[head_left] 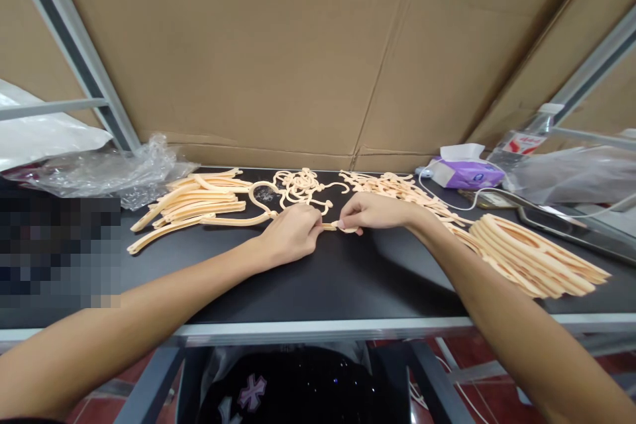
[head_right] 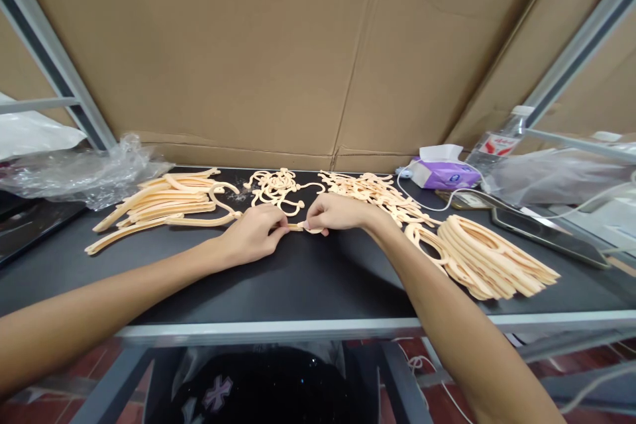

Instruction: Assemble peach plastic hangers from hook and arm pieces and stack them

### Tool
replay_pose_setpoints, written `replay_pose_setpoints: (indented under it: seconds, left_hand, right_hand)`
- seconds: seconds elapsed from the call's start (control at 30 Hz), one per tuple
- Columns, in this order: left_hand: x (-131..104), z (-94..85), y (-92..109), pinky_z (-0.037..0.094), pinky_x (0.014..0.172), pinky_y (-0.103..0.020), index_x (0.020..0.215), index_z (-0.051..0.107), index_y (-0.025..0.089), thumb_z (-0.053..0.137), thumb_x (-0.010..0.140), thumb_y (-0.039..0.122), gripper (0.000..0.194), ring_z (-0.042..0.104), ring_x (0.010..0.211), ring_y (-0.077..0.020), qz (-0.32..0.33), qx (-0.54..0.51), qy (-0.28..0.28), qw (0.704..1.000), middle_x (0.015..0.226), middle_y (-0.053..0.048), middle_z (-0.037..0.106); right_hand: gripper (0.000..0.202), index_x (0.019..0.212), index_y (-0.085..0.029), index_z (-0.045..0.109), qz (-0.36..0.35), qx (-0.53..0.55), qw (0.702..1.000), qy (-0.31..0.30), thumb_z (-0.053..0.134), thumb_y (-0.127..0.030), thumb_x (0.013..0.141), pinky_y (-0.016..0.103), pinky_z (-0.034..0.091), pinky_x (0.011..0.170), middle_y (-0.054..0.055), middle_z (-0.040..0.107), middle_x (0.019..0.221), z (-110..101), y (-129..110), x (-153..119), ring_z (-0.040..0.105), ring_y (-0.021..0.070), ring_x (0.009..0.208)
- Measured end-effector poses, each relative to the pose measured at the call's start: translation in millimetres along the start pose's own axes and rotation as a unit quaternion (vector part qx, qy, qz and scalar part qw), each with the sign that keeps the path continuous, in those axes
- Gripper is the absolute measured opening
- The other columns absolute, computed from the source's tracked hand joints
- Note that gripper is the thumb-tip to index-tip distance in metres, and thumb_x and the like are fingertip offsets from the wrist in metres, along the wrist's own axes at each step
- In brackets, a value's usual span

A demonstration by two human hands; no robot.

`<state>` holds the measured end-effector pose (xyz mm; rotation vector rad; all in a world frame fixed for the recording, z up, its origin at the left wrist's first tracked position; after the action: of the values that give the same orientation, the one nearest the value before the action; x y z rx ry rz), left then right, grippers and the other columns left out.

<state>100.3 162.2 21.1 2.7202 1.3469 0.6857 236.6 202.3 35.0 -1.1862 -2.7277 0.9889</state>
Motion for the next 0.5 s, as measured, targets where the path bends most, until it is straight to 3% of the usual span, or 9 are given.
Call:
replay_pose_setpoints:
  seconds: [0.5]
  left_hand:
    - [3.0, 4.2, -2.9, 0.05, 0.077, -0.033, 0.081, 0.069, 0.014, 0.056, 0.088, 0.015, 0.015, 0.067, 0.083, -0.0234, 0.02, 0.005, 0.008, 1.0, 0.084, -0.008, 0.072]
  right_hand:
    - [0.025, 0.061, -0.017, 0.06, 0.023, -0.09, 0.996, 0.015, 0.051, -0.032, 0.079, 0.026, 0.034, 0.057, 0.0, 0.06, 0.058, -1.1, -2.8, 2.2, 0.05, 0.013, 0.056]
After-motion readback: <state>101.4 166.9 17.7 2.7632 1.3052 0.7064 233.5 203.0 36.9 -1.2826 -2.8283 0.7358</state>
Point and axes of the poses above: each hand's wrist, its own x-axis towards the middle knuckle, its own z-axis out of the palm, y = z × x, the point moved 6 cm from there along x, towards the middle knuckle
